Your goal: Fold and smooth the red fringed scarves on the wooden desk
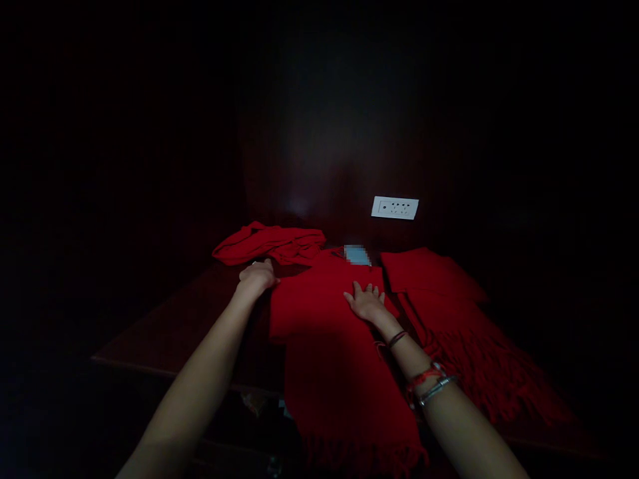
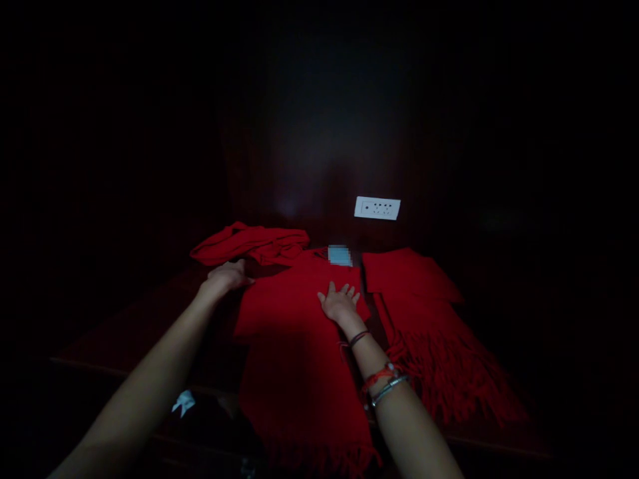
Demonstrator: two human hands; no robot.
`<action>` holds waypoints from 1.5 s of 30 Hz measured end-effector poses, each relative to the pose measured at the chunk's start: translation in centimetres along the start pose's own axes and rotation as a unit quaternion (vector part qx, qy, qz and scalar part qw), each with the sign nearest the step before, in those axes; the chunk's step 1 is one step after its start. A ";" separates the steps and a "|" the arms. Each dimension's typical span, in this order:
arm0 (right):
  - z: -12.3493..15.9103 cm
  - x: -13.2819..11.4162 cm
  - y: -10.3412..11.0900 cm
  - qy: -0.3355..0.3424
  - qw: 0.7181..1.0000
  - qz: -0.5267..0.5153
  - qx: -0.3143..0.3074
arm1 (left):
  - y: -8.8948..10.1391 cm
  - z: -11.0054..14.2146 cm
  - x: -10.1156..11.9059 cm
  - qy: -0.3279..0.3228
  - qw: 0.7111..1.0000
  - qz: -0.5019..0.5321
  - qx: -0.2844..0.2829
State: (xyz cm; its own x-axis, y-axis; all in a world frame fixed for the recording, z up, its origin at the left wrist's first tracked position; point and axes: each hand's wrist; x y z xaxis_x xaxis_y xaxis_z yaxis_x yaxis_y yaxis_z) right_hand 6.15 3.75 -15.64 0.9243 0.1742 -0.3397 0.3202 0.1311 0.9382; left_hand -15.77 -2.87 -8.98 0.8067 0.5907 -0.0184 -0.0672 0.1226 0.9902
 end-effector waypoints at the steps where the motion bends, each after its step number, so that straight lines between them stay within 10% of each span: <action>1: 0.0 -0.1 0.0 -0.002 1.000 0.001 0.000 | 0.1 0.7 0.1 -0.025 1.000 -0.010 -0.006; 6: 0.5 -0.6 0.3 0.016 1.000 0.002 0.010 | -1.6 2.5 0.1 -0.157 0.986 -0.056 -0.023; 17: 1.9 -1.1 0.9 0.141 0.989 -0.023 0.041 | -1.2 2.3 -2.4 -0.114 0.988 -0.044 0.099; 24: 1.3 -0.5 0.9 0.203 0.976 -0.015 0.078 | -3.6 1.5 -0.9 -0.188 0.982 0.021 0.021; 32: 2.0 -1.4 1.9 0.355 0.911 -0.122 0.169 | -0.2 2.0 -4.4 -0.187 0.970 0.000 0.153; 37: 2.6 -1.3 1.6 0.289 0.953 -0.047 0.077 | -1.4 2.5 -4.9 -0.172 0.981 -0.084 0.043; 41: 2.6 -0.8 1.2 0.201 0.978 -0.002 -0.060 | -3.9 3.8 -3.3 -0.194 0.976 -0.017 0.098; 45: 2.3 -0.2 1.3 0.135 0.986 -0.006 -0.094 | -5.7 5.3 -3.4 -0.253 0.966 -0.014 -0.049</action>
State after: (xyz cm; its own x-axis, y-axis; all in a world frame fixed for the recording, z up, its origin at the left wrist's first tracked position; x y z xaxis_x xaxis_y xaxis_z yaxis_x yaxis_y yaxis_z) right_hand 6.83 1.61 -14.18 0.8234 0.4224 -0.3788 0.2625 0.3084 0.9143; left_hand -15.02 -9.81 -13.82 0.9909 0.1246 0.0503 -0.0773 0.2229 0.9718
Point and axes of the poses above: each hand's wrist, its own z-axis away from the middle knuckle, its own y-axis out of the back of the hand, x = y × z, and after that the axes turned 10 degrees about -z, right-handed
